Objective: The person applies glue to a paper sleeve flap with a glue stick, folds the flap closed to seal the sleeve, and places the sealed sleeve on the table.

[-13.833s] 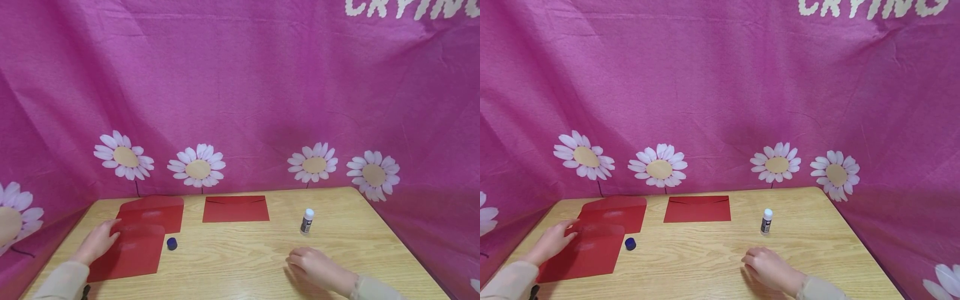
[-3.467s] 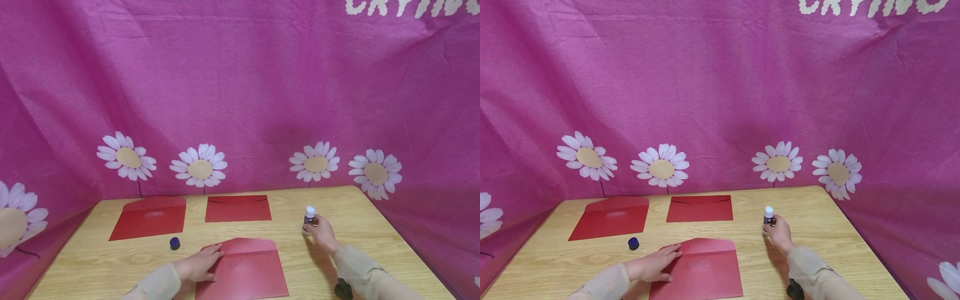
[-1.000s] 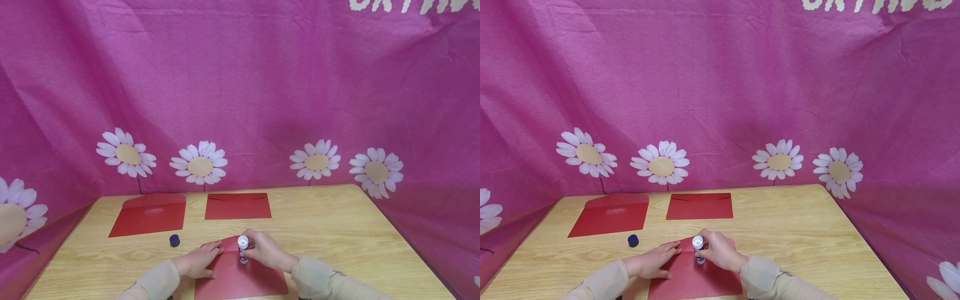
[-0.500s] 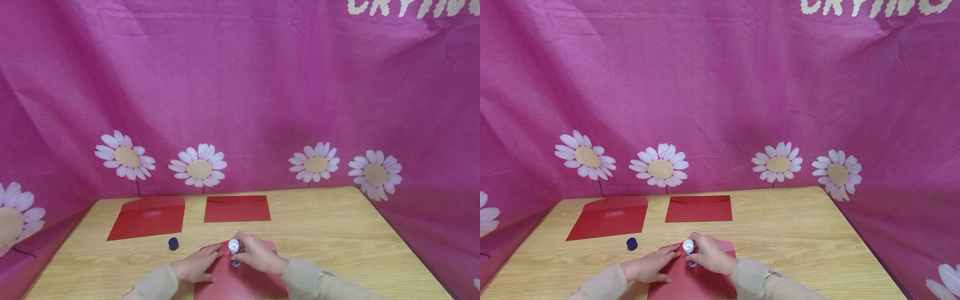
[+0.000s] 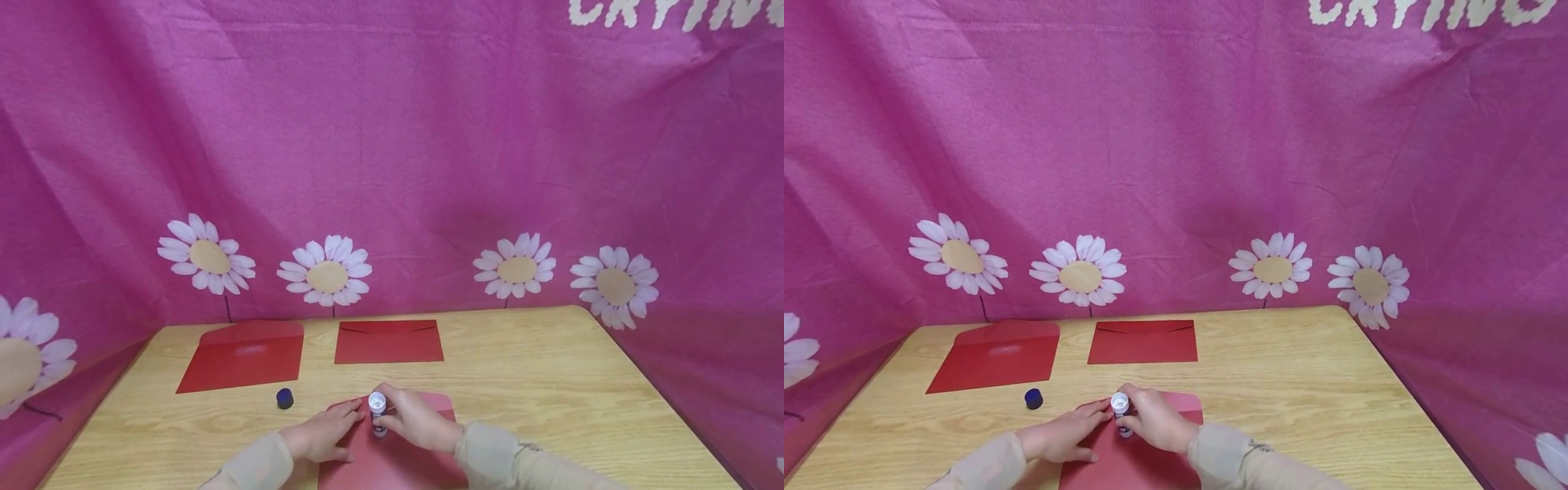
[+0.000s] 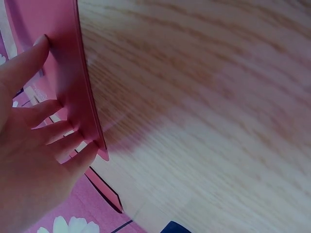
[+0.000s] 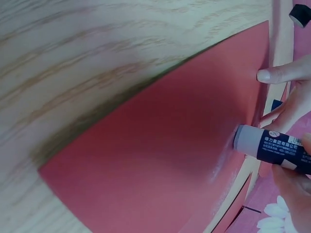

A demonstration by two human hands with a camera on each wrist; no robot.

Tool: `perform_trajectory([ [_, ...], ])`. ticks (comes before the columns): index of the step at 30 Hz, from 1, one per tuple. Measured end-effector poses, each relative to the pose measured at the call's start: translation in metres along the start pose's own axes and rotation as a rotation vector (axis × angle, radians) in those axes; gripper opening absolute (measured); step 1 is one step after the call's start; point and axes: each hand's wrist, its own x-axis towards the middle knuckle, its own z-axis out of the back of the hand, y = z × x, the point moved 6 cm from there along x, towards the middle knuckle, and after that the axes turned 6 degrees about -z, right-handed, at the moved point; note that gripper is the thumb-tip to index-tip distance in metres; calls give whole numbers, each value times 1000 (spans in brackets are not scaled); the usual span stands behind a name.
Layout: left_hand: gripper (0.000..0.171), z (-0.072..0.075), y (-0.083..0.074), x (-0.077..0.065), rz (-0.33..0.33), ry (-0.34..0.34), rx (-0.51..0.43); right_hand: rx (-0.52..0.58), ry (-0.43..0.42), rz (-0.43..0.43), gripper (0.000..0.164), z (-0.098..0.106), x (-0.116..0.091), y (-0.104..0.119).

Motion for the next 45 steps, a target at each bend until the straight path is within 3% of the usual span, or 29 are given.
perform_trajectory([
  [18, 61, -2, 1, -3, -16, -2, 6, 44, -26, -11, 20, 5, -7, -8],
  [28, 61, -1, 1, -4, -9, -6, -1, 43, -66, -27, 27, 20, -19, -20],
  [35, 61, -1, -2, -5, -30, -2, -5, 74, -109, 111, 27, 30, -30, -30],
  [45, 61, 1, -4, -6, -57, -20, 7, 37, -110, -29, 22, 41, -34, -34],
])
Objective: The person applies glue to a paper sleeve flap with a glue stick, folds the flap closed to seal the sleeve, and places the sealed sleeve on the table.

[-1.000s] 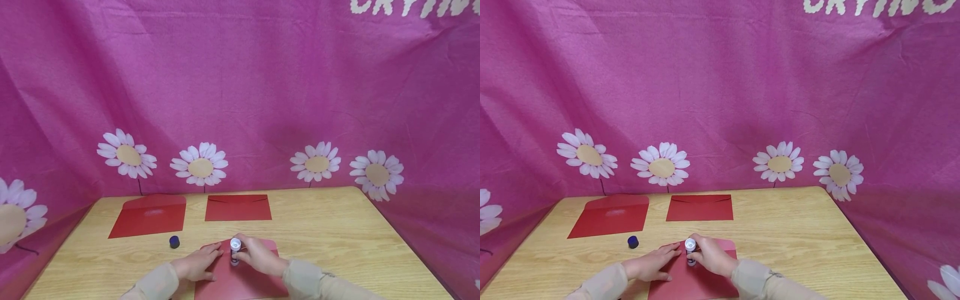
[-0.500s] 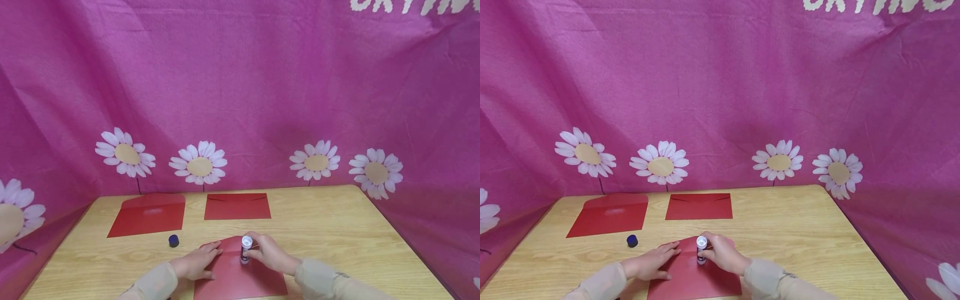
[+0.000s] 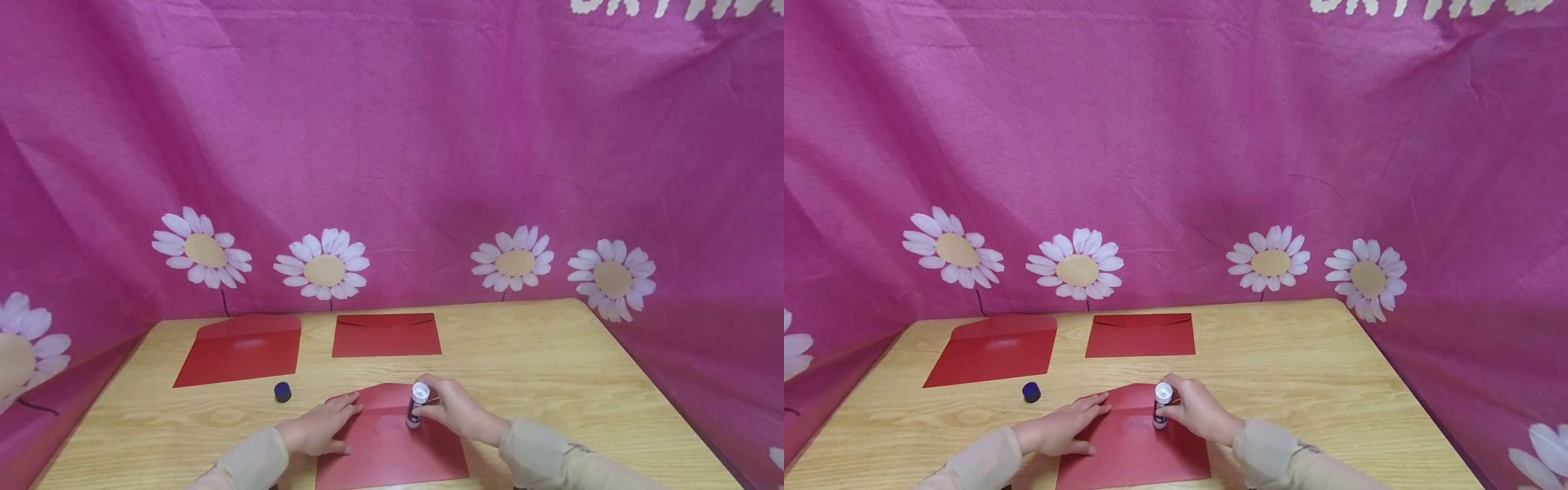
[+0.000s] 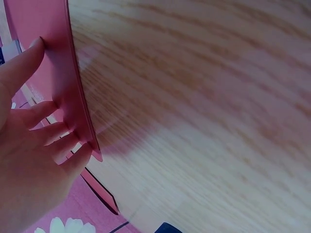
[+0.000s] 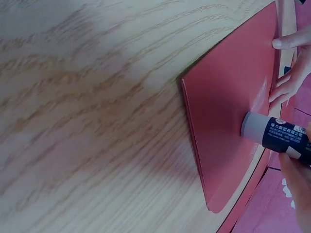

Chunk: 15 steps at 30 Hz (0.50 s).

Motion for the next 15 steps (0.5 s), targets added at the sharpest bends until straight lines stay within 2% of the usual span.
perform_trajectory([
  [15, 62, -1, 3, 2, 29, 13, -18, 30, 31, -24, 24, -7, 8, 0],
])
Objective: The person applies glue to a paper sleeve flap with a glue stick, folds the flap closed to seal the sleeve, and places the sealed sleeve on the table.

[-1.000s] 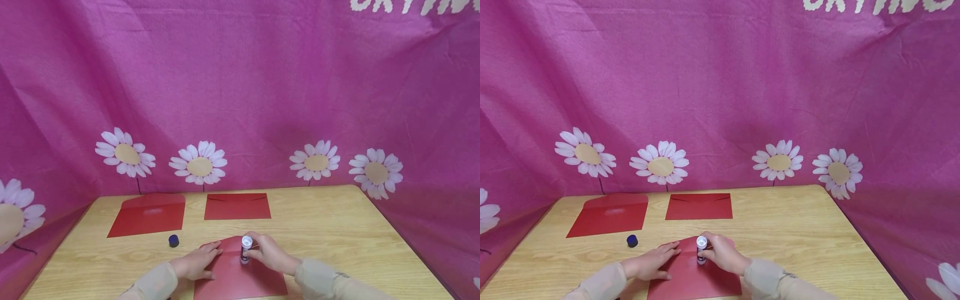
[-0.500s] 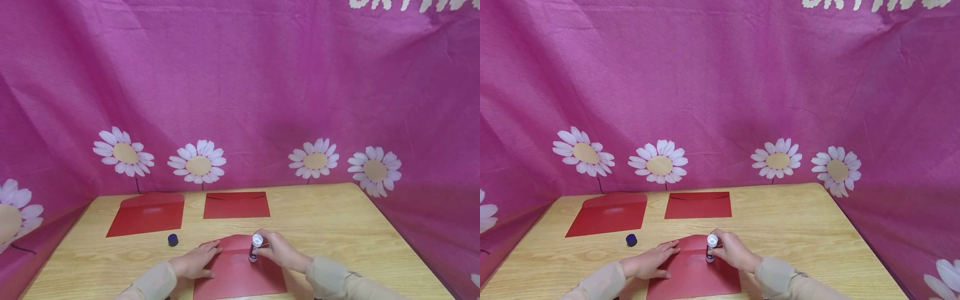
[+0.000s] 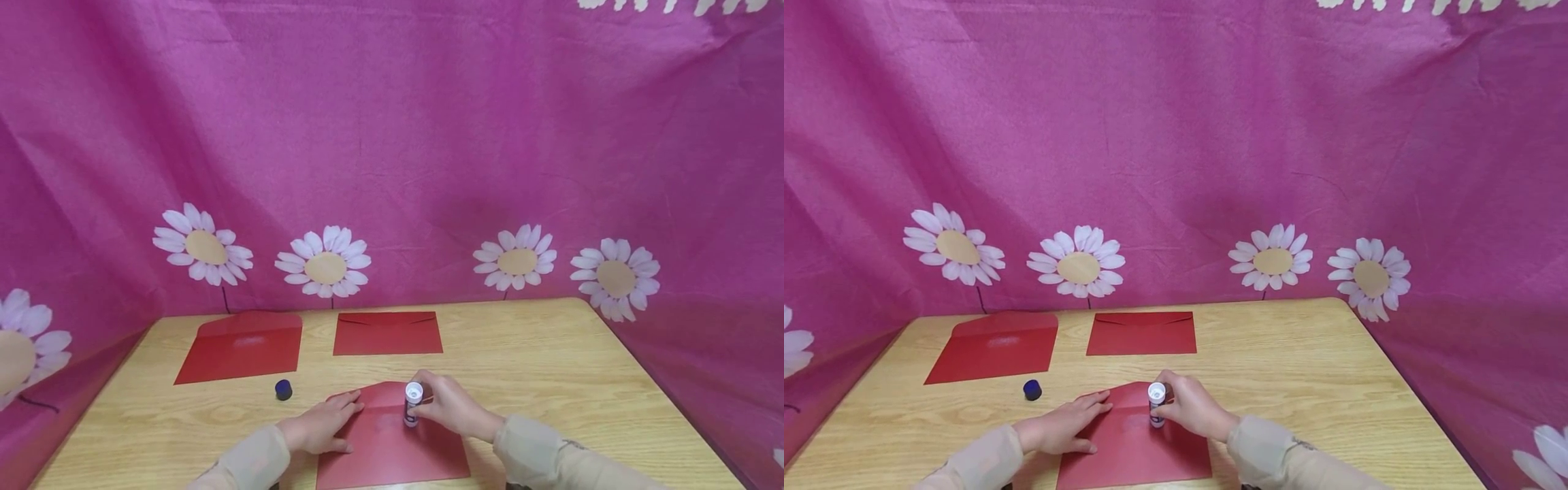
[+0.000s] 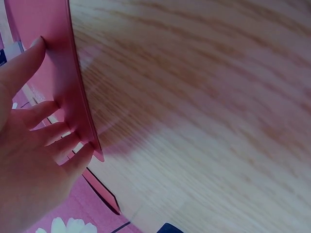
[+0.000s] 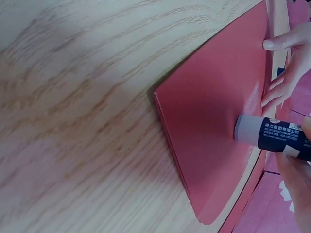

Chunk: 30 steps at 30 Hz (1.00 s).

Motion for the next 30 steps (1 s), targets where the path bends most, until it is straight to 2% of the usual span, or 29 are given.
perform_trajectory([
  [6, 62, 1, -1, -1, -21, -10, 23, -16, 9, -9, 23, 4, 1, -1],
  [9, 62, 1, -2, -2, -30, -17, 32, -86, 4, 26, 24, 8, -1, 2],
  [14, 61, 0, 0, -2, -26, -22, 43, -278, 17, 114, 25, 15, -2, 13],
  [18, 61, 0, -1, -1, -20, -19, 46, -542, 33, 198, 25, 16, -2, 22],
  [22, 61, 1, 0, 0, 1, -5, 34, -947, 7, 341, 20, 12, -5, 30],
  [25, 61, 1, 0, 1, 2, -1, 30, -1199, -15, 415, 16, 7, -8, 31],
  [27, 61, 1, 0, 1, 3, 2, 30, -1303, -36, 454, 17, 4, -10, 29],
  [30, 61, 0, 1, 1, 3, 4, 38, -1377, -68, 495, 18, -1, -12, 26],
])
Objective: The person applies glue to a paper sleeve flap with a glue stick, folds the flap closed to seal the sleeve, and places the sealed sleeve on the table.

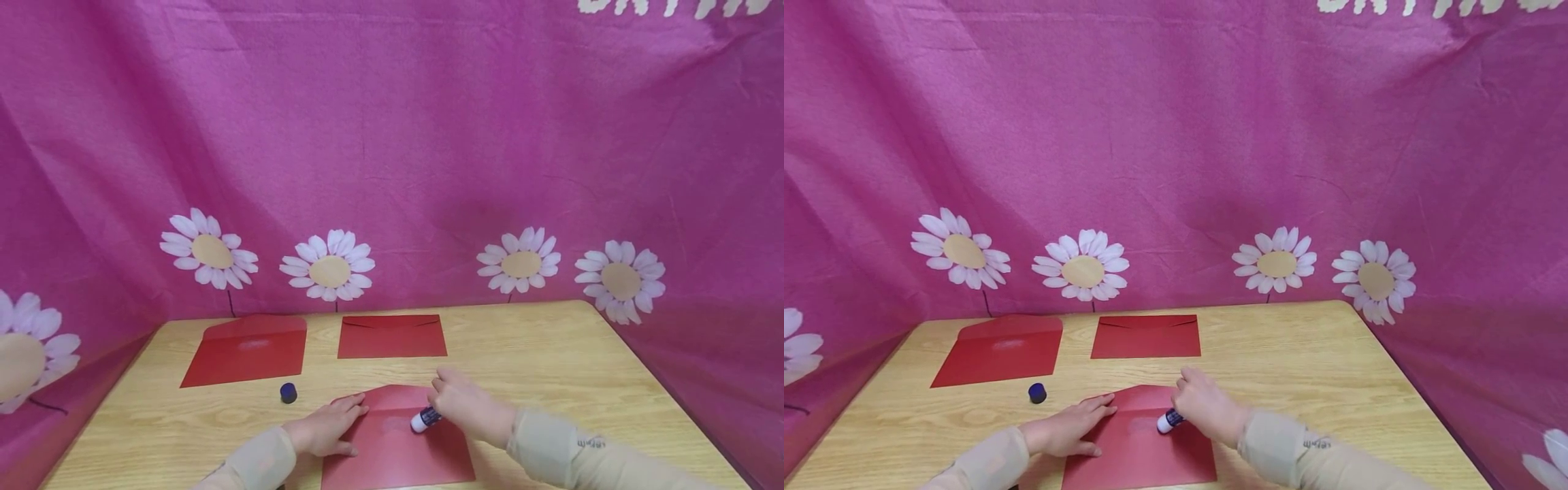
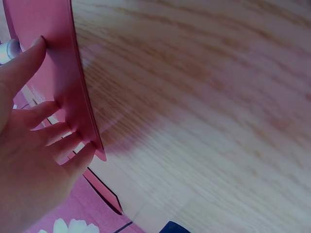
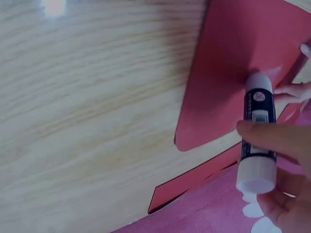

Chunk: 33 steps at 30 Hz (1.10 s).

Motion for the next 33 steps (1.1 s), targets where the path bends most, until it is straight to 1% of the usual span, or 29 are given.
perform_trajectory([
  [3, 61, -1, 0, 1, -2, -2, 13, -46, -80, -2, 21, -2, -3, 4],
  [6, 61, 0, 0, 1, -1, -3, 22, -52, -155, -27, 22, -4, -5, 5],
  [8, 61, 0, 0, 2, -1, -2, 25, -27, -200, -53, 22, -4, -7, 5],
  [10, 61, -1, 0, 2, 2, 0, 22, 6, -204, -86, 23, -4, -8, 5],
  [13, 61, -1, 0, 2, 8, 4, 23, 98, -169, -153, 24, -5, -11, 1],
  [15, 61, -1, 0, 2, 1, 1, 29, 198, -129, -213, 25, -7, -13, -3],
  [18, 61, -1, -2, 1, -7, -2, 34, 434, -77, -326, 25, -12, -18, -12],
  [20, 61, -1, -2, 1, -11, -1, 36, 589, -69, -404, 25, -17, -22, -20],
  [23, 62, -1, -2, 1, 4, 12, 24, 774, -74, -514, 24, -26, -28, -32],
  [26, 62, -1, -1, 2, 12, 20, 8, 910, -71, -633, 26, -37, -34, -44],
  [29, 61, -1, -1, 2, 15, 20, -2, 1044, -57, -776, 27, -49, -41, -56],
  [31, 61, 0, -1, 1, 14, 17, -3, 1121, -40, -865, 28, -57, -45, -62],
  [33, 61, 0, -2, 1, 7, 10, 6, 1179, -28, -932, 29, -64, -49, -67],
])
